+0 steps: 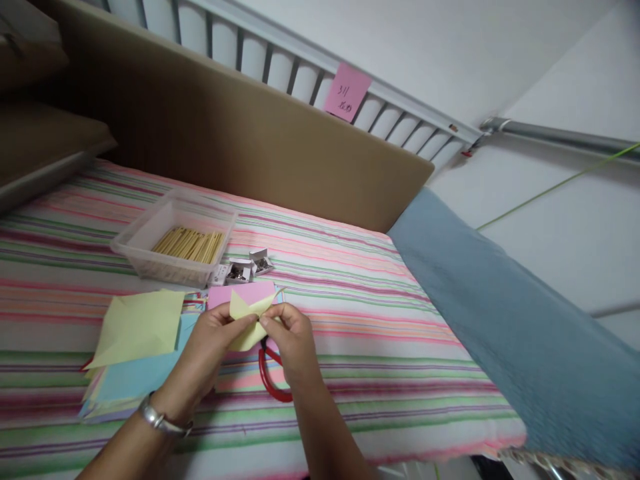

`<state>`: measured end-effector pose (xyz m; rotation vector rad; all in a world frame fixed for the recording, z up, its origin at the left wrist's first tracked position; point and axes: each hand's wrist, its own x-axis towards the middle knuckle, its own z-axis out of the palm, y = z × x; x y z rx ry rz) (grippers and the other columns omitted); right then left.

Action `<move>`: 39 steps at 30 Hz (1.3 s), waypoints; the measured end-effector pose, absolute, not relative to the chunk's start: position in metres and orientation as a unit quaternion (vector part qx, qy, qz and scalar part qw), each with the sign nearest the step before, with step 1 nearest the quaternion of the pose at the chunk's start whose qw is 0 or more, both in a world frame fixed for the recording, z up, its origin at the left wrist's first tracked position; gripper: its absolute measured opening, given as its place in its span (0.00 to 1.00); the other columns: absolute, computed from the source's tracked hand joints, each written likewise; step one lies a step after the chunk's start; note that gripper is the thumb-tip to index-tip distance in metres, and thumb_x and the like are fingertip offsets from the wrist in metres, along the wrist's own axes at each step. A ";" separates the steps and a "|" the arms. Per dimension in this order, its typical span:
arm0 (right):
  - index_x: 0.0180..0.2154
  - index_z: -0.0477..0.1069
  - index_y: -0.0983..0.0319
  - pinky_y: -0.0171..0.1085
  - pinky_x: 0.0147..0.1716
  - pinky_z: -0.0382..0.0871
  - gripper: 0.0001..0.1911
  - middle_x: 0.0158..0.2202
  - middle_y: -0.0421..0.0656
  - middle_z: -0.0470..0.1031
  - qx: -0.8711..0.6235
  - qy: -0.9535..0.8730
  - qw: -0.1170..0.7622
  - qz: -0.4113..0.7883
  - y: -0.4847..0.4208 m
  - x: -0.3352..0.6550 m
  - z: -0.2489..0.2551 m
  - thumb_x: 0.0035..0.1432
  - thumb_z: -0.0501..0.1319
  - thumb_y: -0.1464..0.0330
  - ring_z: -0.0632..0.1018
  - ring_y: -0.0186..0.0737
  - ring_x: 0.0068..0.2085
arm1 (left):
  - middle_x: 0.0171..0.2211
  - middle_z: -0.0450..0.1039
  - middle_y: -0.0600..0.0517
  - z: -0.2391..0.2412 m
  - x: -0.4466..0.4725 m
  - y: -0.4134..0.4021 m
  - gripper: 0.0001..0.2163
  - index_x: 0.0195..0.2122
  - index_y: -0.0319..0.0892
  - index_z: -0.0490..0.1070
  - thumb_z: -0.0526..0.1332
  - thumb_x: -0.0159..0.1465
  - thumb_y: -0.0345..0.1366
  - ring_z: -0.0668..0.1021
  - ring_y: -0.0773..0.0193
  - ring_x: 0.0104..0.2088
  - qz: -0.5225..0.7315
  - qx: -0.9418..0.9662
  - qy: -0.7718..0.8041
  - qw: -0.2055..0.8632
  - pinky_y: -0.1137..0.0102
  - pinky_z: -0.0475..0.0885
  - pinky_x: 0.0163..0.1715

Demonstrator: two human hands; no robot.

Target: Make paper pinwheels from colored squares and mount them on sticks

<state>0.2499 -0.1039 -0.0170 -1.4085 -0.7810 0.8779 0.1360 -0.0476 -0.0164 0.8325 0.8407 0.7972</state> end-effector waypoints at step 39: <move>0.29 0.67 0.62 0.31 0.28 0.63 0.03 0.26 0.38 0.71 -0.600 -0.363 0.613 0.364 -0.103 0.245 -0.019 0.48 0.61 0.71 0.70 0.33 0.28 | 0.26 0.78 0.51 -0.016 0.134 -0.047 0.08 0.31 0.39 0.77 0.69 0.49 0.32 0.77 0.67 0.26 0.320 0.348 0.337 0.814 0.75 0.70 0.29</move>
